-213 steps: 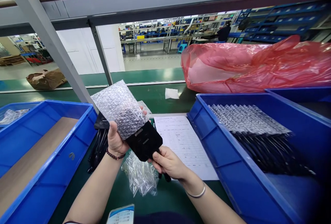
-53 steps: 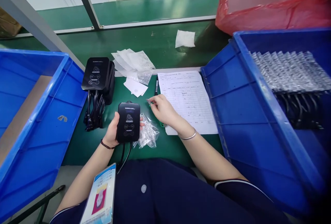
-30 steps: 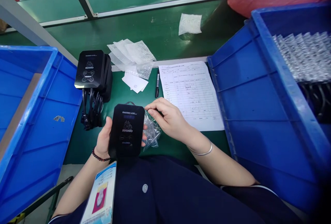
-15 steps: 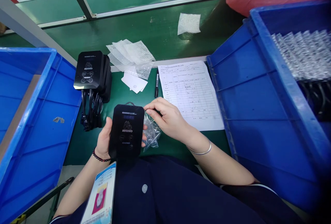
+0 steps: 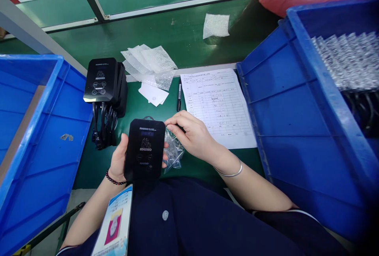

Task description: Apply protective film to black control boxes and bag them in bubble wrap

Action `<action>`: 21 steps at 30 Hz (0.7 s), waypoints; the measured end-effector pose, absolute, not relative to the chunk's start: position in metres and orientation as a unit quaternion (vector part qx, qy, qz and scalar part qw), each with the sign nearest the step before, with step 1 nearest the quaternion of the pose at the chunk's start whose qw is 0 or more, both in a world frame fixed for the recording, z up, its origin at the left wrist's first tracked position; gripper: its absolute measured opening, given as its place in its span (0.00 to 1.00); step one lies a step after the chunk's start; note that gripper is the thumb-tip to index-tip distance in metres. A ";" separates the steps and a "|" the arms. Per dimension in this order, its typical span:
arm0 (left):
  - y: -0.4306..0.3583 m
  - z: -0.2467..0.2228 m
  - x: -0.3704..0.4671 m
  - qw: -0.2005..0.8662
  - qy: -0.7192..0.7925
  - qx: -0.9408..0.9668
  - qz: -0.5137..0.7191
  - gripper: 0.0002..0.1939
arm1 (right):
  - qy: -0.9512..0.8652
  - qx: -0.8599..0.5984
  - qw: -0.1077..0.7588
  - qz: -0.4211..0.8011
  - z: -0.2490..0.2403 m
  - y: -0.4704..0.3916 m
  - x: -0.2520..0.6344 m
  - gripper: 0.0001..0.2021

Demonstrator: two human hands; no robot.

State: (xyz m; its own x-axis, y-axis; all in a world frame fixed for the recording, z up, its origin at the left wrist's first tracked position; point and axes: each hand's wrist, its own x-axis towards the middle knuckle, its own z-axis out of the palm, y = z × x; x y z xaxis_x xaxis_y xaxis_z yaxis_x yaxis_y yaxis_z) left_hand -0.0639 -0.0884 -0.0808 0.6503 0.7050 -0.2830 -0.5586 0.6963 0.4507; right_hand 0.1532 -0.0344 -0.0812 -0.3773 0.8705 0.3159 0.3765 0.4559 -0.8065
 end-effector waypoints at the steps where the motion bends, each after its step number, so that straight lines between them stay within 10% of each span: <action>1: -0.088 -0.081 -0.064 0.893 0.224 0.163 0.354 0.41 | -0.764 -0.408 0.381 0.322 -0.081 -0.035 0.153 0.08; 21: -0.087 -0.076 -0.062 0.892 0.228 0.168 0.353 0.40 | -0.760 -0.405 0.397 0.316 -0.082 -0.035 0.156 0.09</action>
